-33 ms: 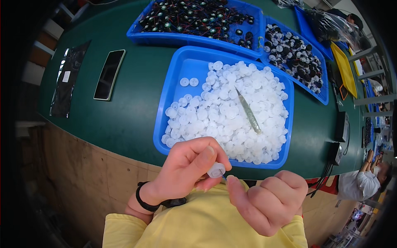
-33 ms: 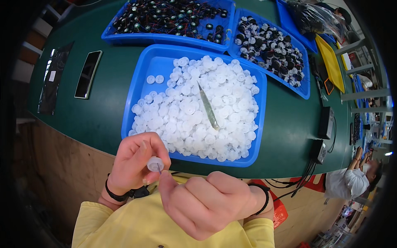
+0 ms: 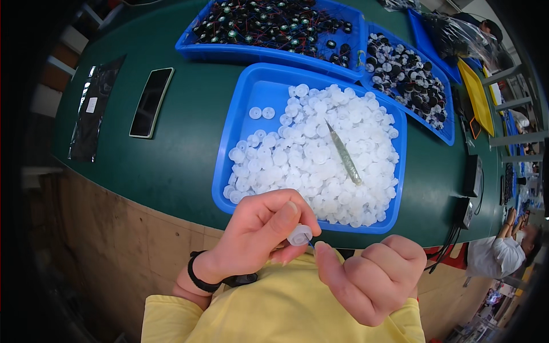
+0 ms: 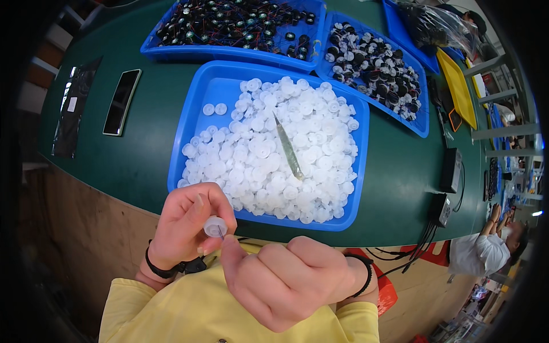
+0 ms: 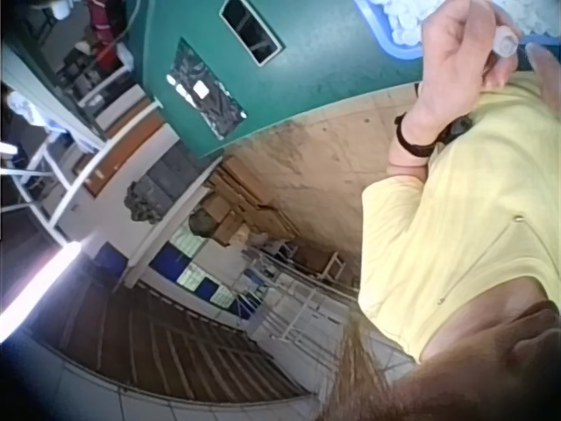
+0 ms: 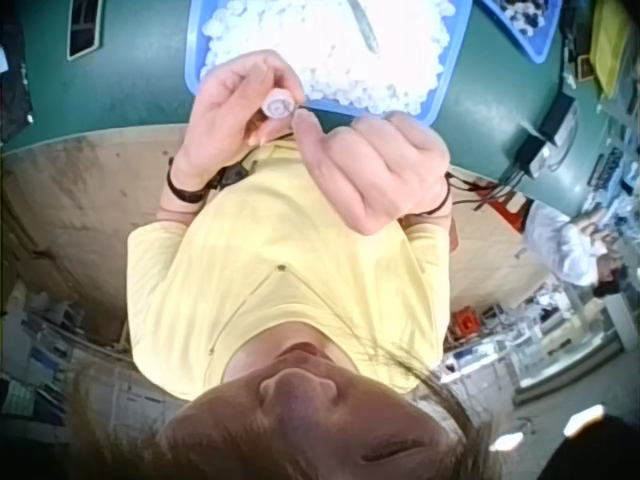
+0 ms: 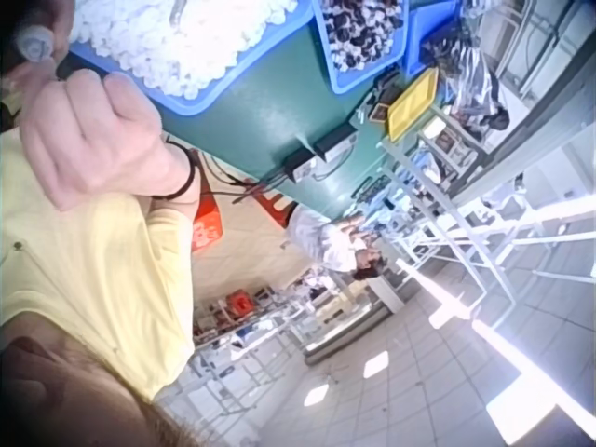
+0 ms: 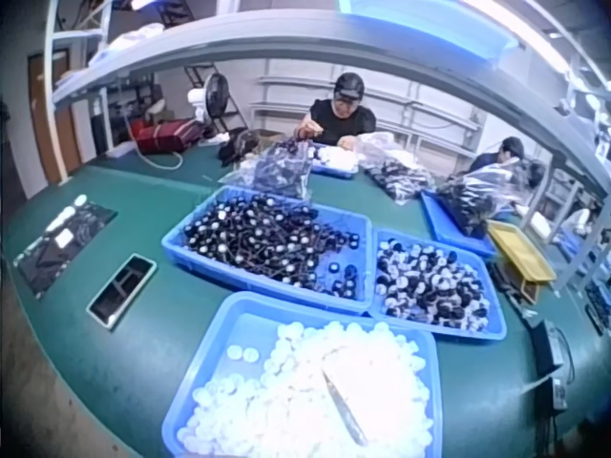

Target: Assembling small white plastic parts with black bases and wires.

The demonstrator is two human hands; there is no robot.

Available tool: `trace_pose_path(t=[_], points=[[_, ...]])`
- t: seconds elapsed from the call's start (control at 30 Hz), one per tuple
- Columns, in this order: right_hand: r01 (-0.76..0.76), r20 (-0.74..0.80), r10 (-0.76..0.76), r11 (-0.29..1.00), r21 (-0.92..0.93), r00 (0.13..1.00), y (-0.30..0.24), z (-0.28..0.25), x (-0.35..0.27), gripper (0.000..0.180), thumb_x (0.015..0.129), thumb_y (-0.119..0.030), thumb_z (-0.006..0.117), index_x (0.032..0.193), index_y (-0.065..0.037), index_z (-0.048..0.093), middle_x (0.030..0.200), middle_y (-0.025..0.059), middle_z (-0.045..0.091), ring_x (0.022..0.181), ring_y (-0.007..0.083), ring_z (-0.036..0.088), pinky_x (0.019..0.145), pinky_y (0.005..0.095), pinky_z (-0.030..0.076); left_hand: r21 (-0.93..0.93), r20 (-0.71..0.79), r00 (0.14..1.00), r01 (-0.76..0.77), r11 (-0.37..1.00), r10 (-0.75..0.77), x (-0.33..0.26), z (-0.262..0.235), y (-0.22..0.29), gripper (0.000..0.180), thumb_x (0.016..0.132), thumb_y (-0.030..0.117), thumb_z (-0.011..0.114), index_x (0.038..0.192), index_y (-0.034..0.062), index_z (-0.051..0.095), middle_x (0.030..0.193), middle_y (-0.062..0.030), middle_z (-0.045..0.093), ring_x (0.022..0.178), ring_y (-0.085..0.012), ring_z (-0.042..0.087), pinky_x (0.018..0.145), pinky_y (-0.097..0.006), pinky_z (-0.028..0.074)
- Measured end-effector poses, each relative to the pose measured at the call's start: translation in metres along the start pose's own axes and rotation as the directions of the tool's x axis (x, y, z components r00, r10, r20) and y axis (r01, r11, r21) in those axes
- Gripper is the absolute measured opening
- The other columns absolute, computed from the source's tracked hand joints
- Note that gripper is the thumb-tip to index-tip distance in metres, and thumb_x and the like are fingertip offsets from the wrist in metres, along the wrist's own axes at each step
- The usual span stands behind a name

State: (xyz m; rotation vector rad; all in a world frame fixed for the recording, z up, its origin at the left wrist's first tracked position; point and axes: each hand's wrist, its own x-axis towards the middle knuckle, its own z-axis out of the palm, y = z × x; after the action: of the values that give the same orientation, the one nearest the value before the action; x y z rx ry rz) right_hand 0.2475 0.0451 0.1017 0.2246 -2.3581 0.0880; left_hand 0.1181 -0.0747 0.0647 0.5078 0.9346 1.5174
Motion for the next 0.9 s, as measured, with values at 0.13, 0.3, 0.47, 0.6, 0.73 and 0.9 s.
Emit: trace_pose_path(t=[0.13,0.3,0.47,0.6,0.73,0.9], points=[[-0.025,0.047,0.025,1.0,-0.01,0.999,-0.002,-0.002,-0.003,0.028,0.047,0.001,0.062,0.074,-0.006,0.067,0.052,-0.0048,0.028,0.043,0.009,0.027,0.042,0.0242,0.017,-0.02,-0.004,1.0,0.017,1.0,-0.017,0.001,-0.001,-0.001,0.045,0.092,0.039,0.044,0.082,-0.0043,0.052,0.066,-0.0059,0.052,0.043,-0.0049,0.039,0.041,-0.018,0.031],[-0.041,0.096,0.04,0.999,0.008,0.995,-0.002,-0.003,-0.003,0.026,0.051,0.002,0.064,0.075,-0.005,0.066,0.053,-0.0042,0.03,0.043,0.0095,0.027,0.041,0.0244,0.018,-0.006,0.001,1.0,-0.001,1.0,0.002,0.0,0.0,-0.002,0.045,0.091,0.04,0.045,0.083,-0.0042,0.053,0.065,-0.0052,0.052,0.044,-0.0051,0.039,0.04,-0.019,0.03],[0.001,0.136,-0.003,1.0,0.019,0.991,0.0,0.0,0.0,0.014,0.057,-0.004,0.06,0.07,0.001,0.062,0.056,-0.0026,0.03,0.044,0.0075,0.031,0.041,0.0221,0.016,0.064,-0.028,0.999,-0.031,0.997,0.033,0.0,0.001,-0.002,0.043,0.09,0.038,0.049,0.083,-0.0043,0.053,0.067,-0.0059,0.053,0.044,-0.0054,0.04,0.041,-0.019,0.031],[-0.019,0.115,0.023,0.999,-0.037,0.993,0.004,0.01,-0.001,0.012,0.064,-0.005,0.061,0.073,0.002,0.061,0.055,-0.0021,0.03,0.044,0.0077,0.032,0.039,0.0222,0.017,0.076,-0.078,0.995,-0.058,0.995,0.064,0.002,0.0,-0.001,0.037,0.09,0.031,0.052,0.086,-0.0062,0.053,0.071,-0.0083,0.055,0.048,-0.0078,0.045,0.042,-0.02,0.035],[-0.155,0.063,0.158,0.987,-0.042,0.986,0.002,0.014,-0.007,0.011,0.073,-0.009,0.061,0.075,0.001,0.06,0.054,-0.002,0.03,0.042,0.0089,0.033,0.036,0.0225,0.02,-0.098,-0.053,0.988,-0.15,0.984,0.145,0.002,-0.001,-0.008,0.027,0.088,0.017,0.054,0.093,-0.0084,0.052,0.076,-0.0117,0.058,0.055,-0.0123,0.053,0.046,-0.022,0.04],[-0.224,0.084,0.221,0.974,0.027,0.972,0.003,0.011,-0.007,0.015,0.075,-0.012,0.062,0.078,0.003,0.06,0.055,-0.0005,0.035,0.043,0.0111,0.036,0.036,0.0225,0.024,-0.203,-0.04,0.998,-0.058,0.977,0.051,0.003,0.002,0.0,0.027,0.079,0.008,0.057,0.099,-0.0086,0.049,0.08,-0.0145,0.058,0.059,-0.0166,0.057,0.049,-0.025,0.043]])
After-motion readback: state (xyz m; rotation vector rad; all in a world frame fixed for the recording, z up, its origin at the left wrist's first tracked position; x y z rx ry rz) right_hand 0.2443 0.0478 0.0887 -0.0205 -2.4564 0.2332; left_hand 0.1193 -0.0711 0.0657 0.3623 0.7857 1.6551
